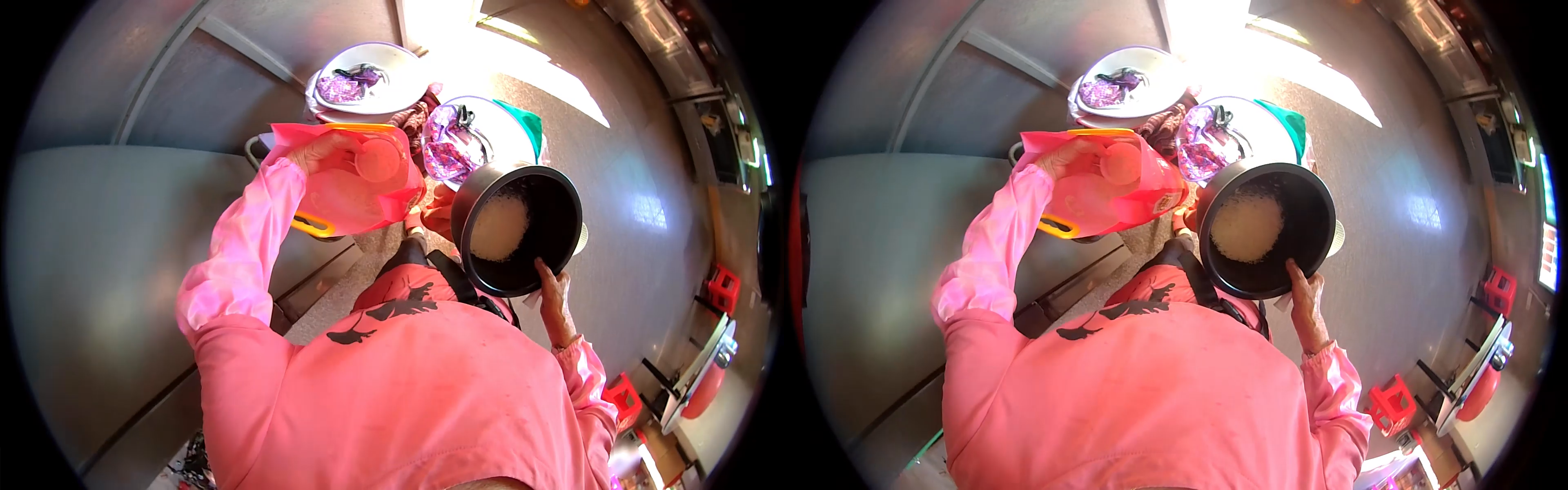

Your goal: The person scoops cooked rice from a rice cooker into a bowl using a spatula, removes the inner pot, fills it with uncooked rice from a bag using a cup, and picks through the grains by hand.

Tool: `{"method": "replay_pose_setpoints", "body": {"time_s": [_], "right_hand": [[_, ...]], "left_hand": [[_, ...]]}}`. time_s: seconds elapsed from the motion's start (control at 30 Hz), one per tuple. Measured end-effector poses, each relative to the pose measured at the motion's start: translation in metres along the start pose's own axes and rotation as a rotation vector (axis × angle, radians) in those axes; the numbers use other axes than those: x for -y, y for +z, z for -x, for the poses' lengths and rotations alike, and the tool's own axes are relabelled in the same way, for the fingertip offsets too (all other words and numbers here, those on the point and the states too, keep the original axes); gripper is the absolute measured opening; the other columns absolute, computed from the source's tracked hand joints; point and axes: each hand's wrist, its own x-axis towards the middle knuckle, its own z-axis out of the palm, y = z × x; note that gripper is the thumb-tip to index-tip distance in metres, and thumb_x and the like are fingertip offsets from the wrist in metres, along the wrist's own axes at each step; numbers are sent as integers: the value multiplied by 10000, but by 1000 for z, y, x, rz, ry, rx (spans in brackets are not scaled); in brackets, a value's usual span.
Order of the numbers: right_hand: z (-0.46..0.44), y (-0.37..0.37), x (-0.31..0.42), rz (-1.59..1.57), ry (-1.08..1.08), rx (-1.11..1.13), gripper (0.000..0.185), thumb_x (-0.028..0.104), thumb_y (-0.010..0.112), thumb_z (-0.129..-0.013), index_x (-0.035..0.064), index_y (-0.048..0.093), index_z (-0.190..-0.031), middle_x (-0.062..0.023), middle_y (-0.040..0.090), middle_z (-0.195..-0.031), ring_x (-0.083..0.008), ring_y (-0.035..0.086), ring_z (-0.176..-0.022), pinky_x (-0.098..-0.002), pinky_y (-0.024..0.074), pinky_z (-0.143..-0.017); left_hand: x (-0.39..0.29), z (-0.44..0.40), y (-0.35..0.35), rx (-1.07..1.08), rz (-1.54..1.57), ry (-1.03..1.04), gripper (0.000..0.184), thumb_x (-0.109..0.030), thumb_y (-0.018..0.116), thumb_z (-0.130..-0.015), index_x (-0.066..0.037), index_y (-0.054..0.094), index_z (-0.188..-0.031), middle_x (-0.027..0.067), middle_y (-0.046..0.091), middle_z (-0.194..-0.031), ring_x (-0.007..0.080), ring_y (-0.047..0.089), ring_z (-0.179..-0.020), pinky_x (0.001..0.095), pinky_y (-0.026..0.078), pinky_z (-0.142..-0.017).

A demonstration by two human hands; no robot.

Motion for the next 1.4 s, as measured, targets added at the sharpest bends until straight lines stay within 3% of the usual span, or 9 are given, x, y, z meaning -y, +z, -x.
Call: {"method": "replay_pose_setpoints", "body": {"time_s": [0.07, 0.1, 0.2, 0.43, 0.73, 0.93, 1.13, 1.33, 1.4], "right_hand": [[-2, -1, 2, -9, -10, 17, 354, 256, 604, -819, -65, 624, -966, -78, 649, -869, -132, 587, -774, -264, 448, -713], [-4, -2, 0, -5, -1, 15, 354, 253, 606, -818, -67, 624, -967, -78, 650, -871, -133, 588, -776, -264, 449, -714], [-11, -6, -4, 2, 11, 17, 352, 246, 611, -814, -69, 624, -971, -79, 650, -874, -137, 590, -782, -265, 451, -718], [-13, -8, -4, 36, 9, 11, 347, 244, 621, -808, -63, 627, -969, -79, 649, -876, -139, 590, -782, -265, 453, -722], [-6, -12, -3, 4, -54, 61, 355, 245, 625, -802, -62, 625, -981, -76, 646, -894, -146, 580, -808, -279, 448, -743], [-6, -12, -7, 27, -56, 28, 367, 252, 622, -802, -64, 621, -988, -88, 646, -901, -153, 584, -804, -281, 449, -746], [-9, -18, -12, 22, -59, 70, 363, 244, 606, -811, -68, 613, -996, -98, 647, -900, -158, 593, -799, -277, 452, -738], [-9, -15, -15, -15, -93, 47, 347, 265, 630, -790, -56, 643, -922, -62, 639, -821, -131, 556, -720, -285, 435, -659], [-10, -15, -15, -2, -90, 39, 347, 267, 632, -787, -55, 644, -917, -61, 639, -816, -131, 554, -717, -284, 433, -656]], "left_hand": [[2, 16, 0, 36, 58, 23, 400, -192, 634, -716, -38, 589, -1082, 81, 632, -983, 206, 604, -888, 366, 482, -812], [-1, 24, -1, 71, 37, -1, 434, -152, 564, -767, -4, 516, -1172, 82, 595, -1086, 177, 578, -970, 343, 456, -881], [-5, 54, 14, 176, 89, 128, 429, -176, 555, -777, -2, 520, -1168, 82, 584, -1102, 177, 566, -995, 350, 441, -898], [3, 87, 24, 147, 321, 355, 450, -187, 602, -780, 27, 515, -1166, 84, 590, -1087, 176, 559, -1011, 354, 436, -909], [-6, 111, 72, 169, 157, 484, 417, -183, 615, -806, 21, 531, -1159, 66, 594, -1084, 156, 564, -1005, 321, 429, -923], [10, 112, 44, -9, 193, 522, 358, -165, 628, -802, 11, 564, -1108, 77, 614, -1022, 161, 593, -941, 310, 462, -879], [12, 134, 33, -401, -232, 586, 377, -182, 655, -781, 25, 565, -1083, 67, 620, -977, 132, 598, -870, 265, 486, -786], [18, 140, 24, -481, -312, 596, 436, -200, 635, -786, 19, 526, -1146, 71, 606, -997, 130, 595, -880, 263, 477, -803], [21, 142, 23, -453, -202, 578, 431, -200, 633, -788, 14, 528, -1146, 68, 607, -995, 127, 595, -878, 265, 477, -801]]}}
